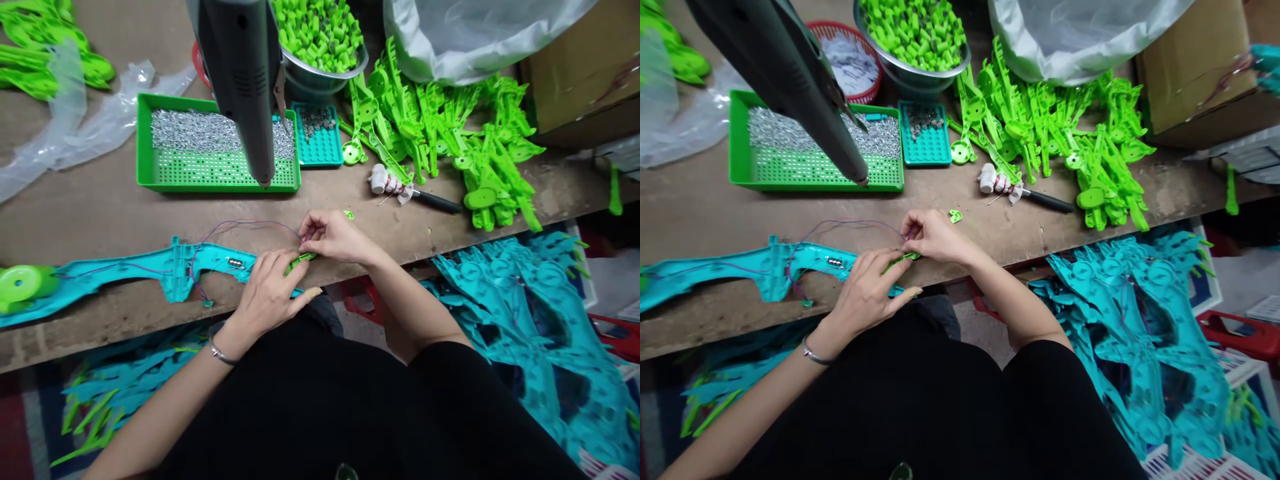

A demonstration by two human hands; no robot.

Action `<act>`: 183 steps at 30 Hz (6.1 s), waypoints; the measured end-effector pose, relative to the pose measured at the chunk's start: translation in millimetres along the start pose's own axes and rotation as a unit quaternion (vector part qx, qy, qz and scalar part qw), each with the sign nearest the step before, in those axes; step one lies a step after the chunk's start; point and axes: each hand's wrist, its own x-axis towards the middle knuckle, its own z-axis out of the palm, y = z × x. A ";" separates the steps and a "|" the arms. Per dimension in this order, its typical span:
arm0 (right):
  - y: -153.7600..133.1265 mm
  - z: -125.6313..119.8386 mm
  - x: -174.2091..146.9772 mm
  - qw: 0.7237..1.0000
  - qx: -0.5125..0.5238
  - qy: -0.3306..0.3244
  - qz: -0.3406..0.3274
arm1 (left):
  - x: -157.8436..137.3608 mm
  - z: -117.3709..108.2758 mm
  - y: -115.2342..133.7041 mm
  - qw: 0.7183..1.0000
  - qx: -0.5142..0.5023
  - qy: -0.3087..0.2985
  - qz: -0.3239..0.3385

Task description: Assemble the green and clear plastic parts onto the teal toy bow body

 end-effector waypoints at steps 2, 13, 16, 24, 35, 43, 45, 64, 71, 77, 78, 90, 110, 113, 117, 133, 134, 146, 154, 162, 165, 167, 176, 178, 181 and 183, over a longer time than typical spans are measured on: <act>0.6 0.2 -1.0 1.000 -0.010 0.003 -0.005 | 0.1 -0.1 -1.0 1.000 0.008 -0.007 0.012; 3.7 -1.4 -1.5 0.999 -0.011 -0.014 -0.043 | 2.0 2.6 -2.8 0.996 0.065 -0.034 0.045; 5.2 -1.6 -0.9 0.999 0.003 -0.015 -0.042 | 4.5 2.5 -0.4 0.994 0.090 -0.056 0.036; 4.1 -3.7 -3.3 0.999 0.007 -0.027 -0.038 | 11.4 -0.1 6.5 0.988 0.111 -0.111 0.009; 6.6 -5.6 -31.7 0.965 -0.168 0.020 -0.199 | 2.3 8.6 -1.9 0.995 0.087 -0.039 0.040; 47.2 7.1 -48.6 0.927 -0.233 0.058 -0.289 | -24.3 -1.3 7.4 0.971 0.109 0.178 0.120; 49.8 7.9 -51.7 0.927 -0.221 0.060 -0.297 | -23.0 -11.0 11.8 0.973 0.088 0.186 0.103; 31.2 -8.8 -45.4 0.965 -0.115 0.194 -0.132 | 16.4 9.4 -5.4 0.991 -0.080 -0.018 -0.103; 35.4 -4.7 -46.7 0.974 -0.098 0.183 -0.085 | 16.8 8.8 -7.5 0.997 -0.037 -0.044 -0.058; 31.2 -6.0 -45.0 0.967 -0.130 0.191 -0.105 | 18.5 4.7 -3.5 0.995 0.060 -0.084 -0.006; 30.7 -6.1 -44.8 0.966 -0.137 0.194 -0.104 | 19.7 3.4 -2.0 0.992 0.075 -0.099 0.000; 32.1 -6.5 -45.8 0.964 -0.124 0.194 -0.132 | 26.4 0.9 -7.0 0.980 0.120 -0.120 0.101; 23.1 2.6 -45.2 0.956 -0.185 0.193 -0.122 | 23.6 1.6 -11.0 0.993 0.061 -0.063 0.073; 22.9 2.3 -48.3 0.958 -0.177 0.196 -0.111 | 24.3 -1.7 -9.9 0.986 0.092 -0.109 0.088; 25.6 -5.6 -53.6 0.956 -0.153 0.231 -0.099 | 28.2 -5.1 -9.4 0.975 0.120 -0.151 0.106; 34.4 -11.4 -50.8 0.943 -0.190 0.257 -0.090 | 47.8 -10.6 -9.4 0.941 0.155 -0.217 0.207; 34.4 -11.2 -51.1 0.944 -0.187 0.258 -0.090 | 48.0 -10.6 -9.0 0.940 0.162 -0.218 0.207; 30.4 -20.8 -50.5 0.938 -0.196 0.259 -0.123 | 44.5 -8.1 -3.7 0.939 0.184 -0.220 0.190; 39.5 -19.7 -48.2 0.938 -0.175 0.257 -0.156 | 44.7 -8.3 -2.6 0.941 0.176 -0.219 0.187; 43.6 -17.9 -48.1 0.927 -0.237 0.262 -0.127 | 45.0 -8.8 -2.3 0.942 0.170 -0.223 0.186; 43.9 -16.6 -47.8 0.925 -0.251 0.255 -0.127 | 45.1 -8.6 -2.3 0.940 0.174 -0.226 0.187; 43.5 -15.2 -47.6 0.924 -0.260 0.251 -0.122 | 45.3 -8.7 -2.4 0.940 0.176 -0.225 0.189; 39.5 -11.9 -48.5 0.906 -0.287 0.281 -0.133 | 43.9 -7.6 -3.7 0.942 0.176 -0.214 0.188; 40.1 -11.3 -50.6 0.908 -0.293 0.272 -0.128 | 43.5 -7.3 -4.2 0.942 0.176 -0.212 0.189; 42.7 -8.8 -54.5 0.907 -0.296 0.270 -0.130 | 43.7 -7.3 -4.7 0.943 0.171 -0.210 0.192; 45.6 -6.1 -56.7 0.902 -0.302 0.273 -0.139 | 44.3 -7.6 -4.9 0.945 0.165 -0.208 0.191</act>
